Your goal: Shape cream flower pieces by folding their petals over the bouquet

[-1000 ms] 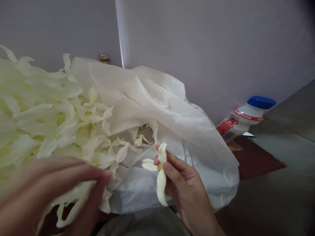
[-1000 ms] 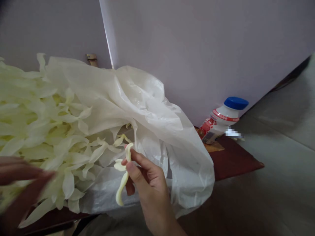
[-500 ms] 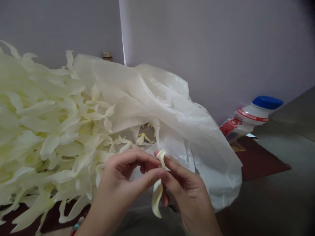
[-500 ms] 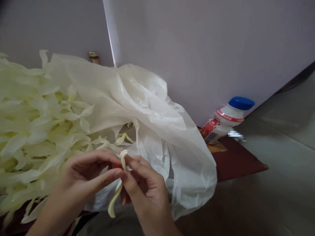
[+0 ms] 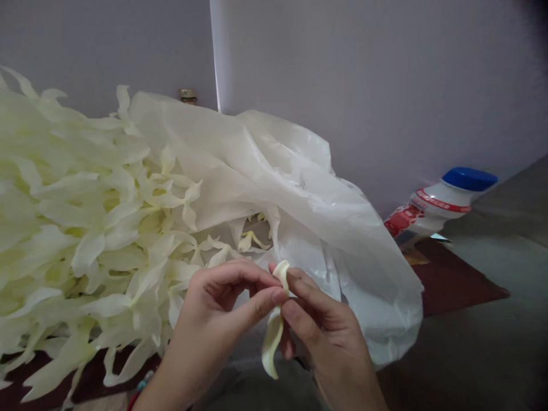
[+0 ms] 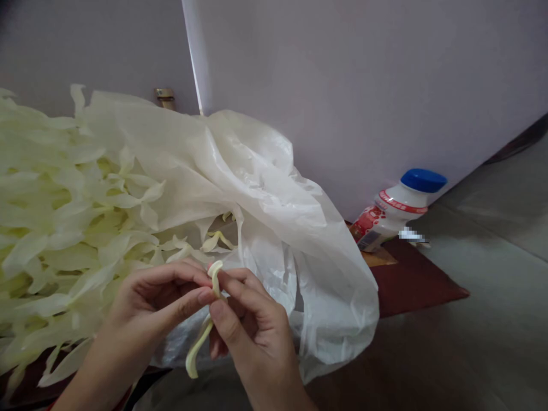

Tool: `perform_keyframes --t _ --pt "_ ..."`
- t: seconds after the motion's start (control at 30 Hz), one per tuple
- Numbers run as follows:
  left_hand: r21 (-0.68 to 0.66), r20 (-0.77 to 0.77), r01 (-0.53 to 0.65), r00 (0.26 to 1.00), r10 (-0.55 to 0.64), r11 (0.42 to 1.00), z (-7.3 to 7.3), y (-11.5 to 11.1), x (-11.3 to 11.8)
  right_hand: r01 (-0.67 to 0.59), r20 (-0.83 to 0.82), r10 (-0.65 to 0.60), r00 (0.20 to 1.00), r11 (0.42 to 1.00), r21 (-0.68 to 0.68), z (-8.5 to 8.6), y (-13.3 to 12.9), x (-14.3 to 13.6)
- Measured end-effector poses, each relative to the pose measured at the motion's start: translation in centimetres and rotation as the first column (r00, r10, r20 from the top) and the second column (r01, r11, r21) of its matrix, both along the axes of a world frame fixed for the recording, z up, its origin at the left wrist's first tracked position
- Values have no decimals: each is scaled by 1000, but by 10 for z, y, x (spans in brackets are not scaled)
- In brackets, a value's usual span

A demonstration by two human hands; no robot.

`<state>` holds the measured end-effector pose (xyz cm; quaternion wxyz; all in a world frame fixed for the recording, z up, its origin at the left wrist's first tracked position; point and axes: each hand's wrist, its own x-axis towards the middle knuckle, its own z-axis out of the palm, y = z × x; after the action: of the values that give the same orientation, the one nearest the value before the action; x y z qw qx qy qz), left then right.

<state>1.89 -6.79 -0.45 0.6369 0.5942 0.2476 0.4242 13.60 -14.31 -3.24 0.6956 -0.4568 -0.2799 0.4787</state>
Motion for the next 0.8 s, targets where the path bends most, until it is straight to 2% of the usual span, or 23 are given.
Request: perform_keyframes --t 0.1,0.23,0.3,0.4,0.47,0.53,0.7,0.8 --pt "63 -16 -24 1000 25 998 1 -2 1 -16 11 15 1000 999 31 -3 2 2" --pt "272 -62 -143 984 166 952 0 -5 5 -27 144 14 990 996 89 -5 4 4" --pt "386 -109 -192 962 252 902 -1 -7 6 55 273 -86 958 991 121 -7 5 3" --pt "487 -155 -214 933 324 847 -4 -10 8 194 466 -293 835 949 249 -11 4 -1" --pt "516 -149 -227 926 347 826 -5 -12 10 231 534 -377 757 918 322 -14 4 -3" --pt "529 -127 -246 923 363 812 -7 -14 12 271 546 -421 724 902 337 -14 4 -5" --pt "532 -38 -327 912 408 781 -11 -20 18 305 545 -403 735 915 264 -7 7 -4" --pt "563 16 -350 910 414 749 -15 -21 20 334 549 -444 708 896 293 -2 9 -2"
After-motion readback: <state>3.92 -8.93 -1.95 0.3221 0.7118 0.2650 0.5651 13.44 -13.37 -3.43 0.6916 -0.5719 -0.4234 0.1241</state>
